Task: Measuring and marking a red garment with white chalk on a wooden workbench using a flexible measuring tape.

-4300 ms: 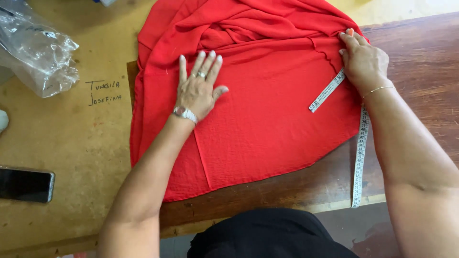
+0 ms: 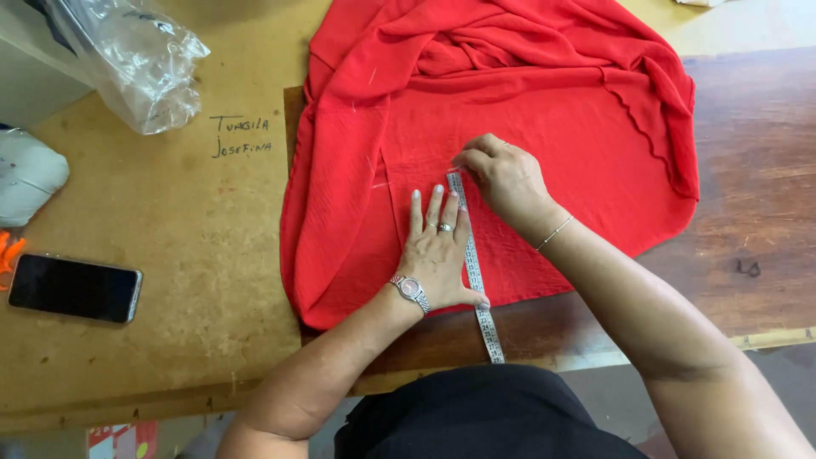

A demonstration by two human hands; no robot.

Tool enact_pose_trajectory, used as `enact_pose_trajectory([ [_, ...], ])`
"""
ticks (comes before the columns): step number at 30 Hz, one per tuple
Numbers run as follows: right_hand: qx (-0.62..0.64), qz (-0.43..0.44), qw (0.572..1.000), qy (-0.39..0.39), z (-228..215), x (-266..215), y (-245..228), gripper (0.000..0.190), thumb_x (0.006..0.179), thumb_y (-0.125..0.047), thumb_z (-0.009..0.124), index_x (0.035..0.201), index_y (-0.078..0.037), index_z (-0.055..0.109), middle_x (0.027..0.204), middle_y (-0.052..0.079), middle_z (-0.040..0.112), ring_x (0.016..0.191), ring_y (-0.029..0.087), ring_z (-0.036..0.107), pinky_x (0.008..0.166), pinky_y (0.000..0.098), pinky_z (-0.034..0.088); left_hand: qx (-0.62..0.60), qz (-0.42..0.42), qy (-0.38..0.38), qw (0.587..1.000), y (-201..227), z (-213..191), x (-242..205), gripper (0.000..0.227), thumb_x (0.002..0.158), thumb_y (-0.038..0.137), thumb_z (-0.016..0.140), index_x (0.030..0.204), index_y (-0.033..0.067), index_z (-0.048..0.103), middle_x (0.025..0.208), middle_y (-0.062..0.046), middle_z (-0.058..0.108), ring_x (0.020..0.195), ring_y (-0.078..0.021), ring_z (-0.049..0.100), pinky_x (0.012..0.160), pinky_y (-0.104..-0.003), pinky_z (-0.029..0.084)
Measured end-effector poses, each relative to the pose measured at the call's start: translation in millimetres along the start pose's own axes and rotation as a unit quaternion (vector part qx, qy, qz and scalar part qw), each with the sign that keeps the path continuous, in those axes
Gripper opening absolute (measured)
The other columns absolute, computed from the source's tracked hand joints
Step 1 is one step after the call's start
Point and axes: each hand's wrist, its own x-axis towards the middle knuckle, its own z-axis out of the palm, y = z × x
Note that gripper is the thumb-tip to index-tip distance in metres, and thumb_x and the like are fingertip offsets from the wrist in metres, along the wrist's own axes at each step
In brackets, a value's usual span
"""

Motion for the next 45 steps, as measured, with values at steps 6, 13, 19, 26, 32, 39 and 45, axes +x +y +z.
enact_pose_trajectory([
  [6, -0.019, -0.043, 0.999, -0.014, 14.0, -6.4, 8.6, 0.006, 0.097, -0.022, 0.070, 0.097, -0.024, 0.076, 0.094, -0.004, 0.071, 0.091, 0.019, 0.066, 0.076, 0.0305, 0.052, -0.031, -0.012, -0.036, 0.999, -2.2, -9.7, 0.4, 0.151, 0.049, 0.097, 0.063, 0.156, -0.0031, 0.026, 0.165, -0.025, 0.021, 0.154, -0.0494, 0.001, 0.117, -0.078, -0.013],
  [13, 0.022, -0.051, 0.998, -0.005, 11.9, 0.1, 7.7, 0.008, 0.098, -0.017, 0.068, 0.097, -0.019, 0.076, 0.092, 0.000, 0.071, 0.085, 0.022, 0.065, 0.074, 0.0315, 0.052, -0.040, -0.017, -0.043, 0.998, -4.4, -8.9, 0.9, 0.151, 0.050, 0.096, 0.067, 0.157, -0.0017, 0.024, 0.167, -0.023, 0.016, 0.155, -0.0486, -0.001, 0.111, -0.086, -0.006],
  [19, -0.031, -0.085, 0.996, 0.009, 25.9, 4.0, -0.4, 0.004, 0.095, -0.025, 0.071, 0.095, -0.023, 0.075, 0.088, -0.004, 0.068, 0.084, 0.018, 0.062, 0.074, 0.0295, 0.050, -0.036, -0.013, -0.037, 0.999, -3.8, -6.3, 1.7, 0.150, 0.050, 0.093, 0.069, 0.157, -0.0002, 0.023, 0.167, -0.021, 0.016, 0.155, -0.0469, -0.001, 0.111, -0.087, -0.005],
  [26, -0.030, -0.106, 0.994, -0.008, 12.1, 5.0, 10.2, 0.011, 0.098, -0.015, 0.064, 0.097, -0.019, 0.075, 0.088, 0.000, 0.067, 0.083, 0.022, 0.061, 0.073, 0.0329, 0.048, -0.048, -0.019, -0.046, 0.998, -4.8, -11.2, 0.9, 0.148, 0.051, 0.092, 0.071, 0.157, -0.0004, 0.025, 0.167, -0.021, 0.016, 0.155, -0.0461, -0.002, 0.110, -0.086, -0.006],
  [32, -0.037, -0.110, 0.993, 0.007, 29.9, 12.3, -3.6, 0.008, 0.096, -0.021, 0.066, 0.097, -0.021, 0.073, 0.089, -0.002, 0.066, 0.084, 0.020, 0.060, 0.073, 0.0315, 0.047, -0.057, -0.022, -0.055, 0.997, -4.2, -11.7, 1.9, 0.147, 0.050, 0.092, 0.071, 0.157, 0.0009, 0.026, 0.166, -0.020, 0.019, 0.156, -0.0441, -0.002, 0.111, -0.086, -0.008],
  [39, -0.026, -0.109, 0.994, -0.008, 17.6, 9.5, 8.7, 0.010, 0.097, -0.016, 0.065, 0.098, -0.019, 0.075, 0.090, 0.000, 0.067, 0.084, 0.021, 0.060, 0.071, 0.0325, 0.047, -0.052, -0.018, -0.047, 0.997, -5.3, -11.0, 0.5, 0.145, 0.052, 0.091, 0.072, 0.156, 0.0003, 0.026, 0.167, -0.021, 0.017, 0.155, -0.0454, -0.001, 0.111, -0.086, -0.006],
  [45, -0.025, -0.122, 0.992, 0.009, 36.5, 15.6, -9.3, 0.012, 0.087, -0.019, 0.072, 0.099, -0.019, 0.074, 0.089, -0.001, 0.066, 0.084, 0.021, 0.060, 0.071, 0.0319, 0.047, -0.050, -0.023, -0.064, 0.996, -5.0, -9.2, 2.5, 0.145, 0.052, 0.092, 0.070, 0.157, 0.0023, 0.026, 0.166, -0.019, 0.020, 0.155, -0.0449, -0.003, 0.111, -0.086, -0.007],
])
